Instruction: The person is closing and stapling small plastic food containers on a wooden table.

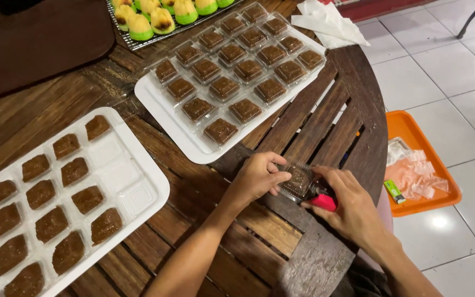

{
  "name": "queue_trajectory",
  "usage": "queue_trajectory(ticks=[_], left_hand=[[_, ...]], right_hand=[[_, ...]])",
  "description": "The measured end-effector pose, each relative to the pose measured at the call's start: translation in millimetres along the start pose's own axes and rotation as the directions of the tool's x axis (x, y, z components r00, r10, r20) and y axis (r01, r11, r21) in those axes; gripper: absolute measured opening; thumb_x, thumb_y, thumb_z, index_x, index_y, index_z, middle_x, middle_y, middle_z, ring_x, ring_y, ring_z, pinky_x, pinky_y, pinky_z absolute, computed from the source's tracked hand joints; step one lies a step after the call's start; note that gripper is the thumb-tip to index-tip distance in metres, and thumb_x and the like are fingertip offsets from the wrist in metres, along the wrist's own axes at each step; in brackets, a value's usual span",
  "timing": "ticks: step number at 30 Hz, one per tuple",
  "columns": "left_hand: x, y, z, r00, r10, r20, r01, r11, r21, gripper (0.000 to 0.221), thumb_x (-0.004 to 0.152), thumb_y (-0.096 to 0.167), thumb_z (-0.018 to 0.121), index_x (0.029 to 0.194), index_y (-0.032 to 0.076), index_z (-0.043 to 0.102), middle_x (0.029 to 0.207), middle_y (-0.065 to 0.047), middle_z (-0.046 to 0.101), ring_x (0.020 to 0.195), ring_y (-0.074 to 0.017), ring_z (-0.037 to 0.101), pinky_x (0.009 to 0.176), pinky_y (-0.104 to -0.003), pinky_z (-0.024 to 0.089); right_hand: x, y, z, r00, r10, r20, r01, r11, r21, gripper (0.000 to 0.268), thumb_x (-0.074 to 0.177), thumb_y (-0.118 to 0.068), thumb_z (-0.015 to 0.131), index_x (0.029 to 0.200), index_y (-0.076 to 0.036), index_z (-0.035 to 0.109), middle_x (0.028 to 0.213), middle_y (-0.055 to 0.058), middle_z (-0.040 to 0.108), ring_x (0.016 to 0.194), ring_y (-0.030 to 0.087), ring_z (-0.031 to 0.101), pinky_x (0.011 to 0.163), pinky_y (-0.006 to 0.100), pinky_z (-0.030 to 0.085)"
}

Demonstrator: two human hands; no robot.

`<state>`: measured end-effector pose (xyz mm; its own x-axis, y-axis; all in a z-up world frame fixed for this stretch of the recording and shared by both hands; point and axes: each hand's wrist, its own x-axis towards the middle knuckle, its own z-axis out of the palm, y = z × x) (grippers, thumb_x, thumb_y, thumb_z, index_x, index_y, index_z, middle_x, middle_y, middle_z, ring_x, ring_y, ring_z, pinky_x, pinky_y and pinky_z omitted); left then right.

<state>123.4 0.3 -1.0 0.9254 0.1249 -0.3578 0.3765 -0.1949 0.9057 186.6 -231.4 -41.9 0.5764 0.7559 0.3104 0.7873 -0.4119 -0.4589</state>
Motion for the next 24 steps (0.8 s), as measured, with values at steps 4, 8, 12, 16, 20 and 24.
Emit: queue_trajectory(ticks=[4, 8, 12, 16, 20, 24], left_hand=[[-6, 8, 4, 1.0, 0.003, -0.007, -0.003, 0.997, 0.082, 0.043, 0.087, 0.027, 0.067, 0.124, 0.005, 0.061, 0.079, -0.003, 0.064, 0.063, -0.0159, 0.067, 0.061, -0.029, 0.055], [-6, 6, 10, 1.0, 0.024, -0.017, -0.018, 0.964, 0.267, 0.042, 0.085, 0.04, 0.063, 0.116, 0.016, 0.047, 0.118, -0.008, 0.059, 0.102, -0.0229, 0.063, 0.081, -0.041, 0.053], [5, -8, 9, 0.956, 0.254, 0.148, -0.24, 0.965, -0.105, 0.039, 0.096, 0.016, 0.059, 0.114, 0.014, 0.026, 0.089, -0.017, 0.063, 0.071, -0.025, 0.069, 0.064, -0.028, 0.059], [11, 8, 12, 0.938, 0.329, 0.113, -0.319, 0.943, -0.098, 0.079, 0.089, 0.026, 0.066, 0.152, 0.012, 0.021, 0.069, -0.001, 0.051, 0.06, -0.0161, 0.057, 0.072, -0.029, 0.057], [30, 17, 18, 0.949, 0.316, 0.007, -0.3, 0.906, -0.297, 0.063, 0.088, 0.021, 0.071, 0.145, 0.011, 0.047, 0.108, -0.021, 0.069, 0.094, -0.0277, 0.071, 0.078, -0.036, 0.063], [50, 31, 25, 0.944, 0.311, -0.108, -0.318, 0.778, -0.542, 0.056, 0.088, 0.007, 0.066, 0.141, 0.004, 0.046, 0.11, -0.024, 0.065, 0.097, -0.0313, 0.071, 0.07, -0.036, 0.068]], right_hand=[[1, 6, -1, 1.0, 0.007, 0.009, -0.008, 0.999, 0.042, 0.075, 0.079, -0.042, 0.082, 0.138, -0.007, 0.052, 0.13, 0.012, 0.066, 0.117, 0.029, 0.062, 0.1, 0.045, 0.053], [2, 7, -4, 0.999, 0.033, 0.032, -0.035, 0.998, 0.062, 0.076, 0.081, -0.045, 0.079, 0.141, -0.008, 0.05, 0.134, 0.013, 0.065, 0.122, 0.03, 0.062, 0.102, 0.045, 0.052], [6, 10, -8, 1.0, -0.002, 0.017, 0.0, 0.995, 0.099, 0.072, 0.083, -0.038, 0.079, 0.14, -0.006, 0.049, 0.131, 0.015, 0.065, 0.119, 0.03, 0.063, 0.102, 0.045, 0.053], [17, 19, -17, 0.998, -0.059, -0.018, 0.06, 0.992, 0.115, 0.074, 0.081, -0.048, 0.077, 0.137, -0.005, 0.053, 0.132, 0.014, 0.066, 0.119, 0.03, 0.066, 0.104, 0.045, 0.053], [27, 20, -41, 0.913, 0.405, -0.054, -0.334, 0.816, 0.473, 0.057, 0.082, -0.029, 0.074, 0.136, -0.013, 0.063, 0.107, 0.008, 0.077, 0.073, 0.023, 0.061, 0.068, 0.037, 0.049], [31, 26, -54, 0.929, 0.371, 0.017, -0.227, 0.529, 0.818, 0.04, 0.108, -0.032, 0.041, 0.134, -0.004, 0.052, 0.071, 0.014, 0.064, 0.058, 0.021, 0.065, 0.06, 0.032, 0.054]])
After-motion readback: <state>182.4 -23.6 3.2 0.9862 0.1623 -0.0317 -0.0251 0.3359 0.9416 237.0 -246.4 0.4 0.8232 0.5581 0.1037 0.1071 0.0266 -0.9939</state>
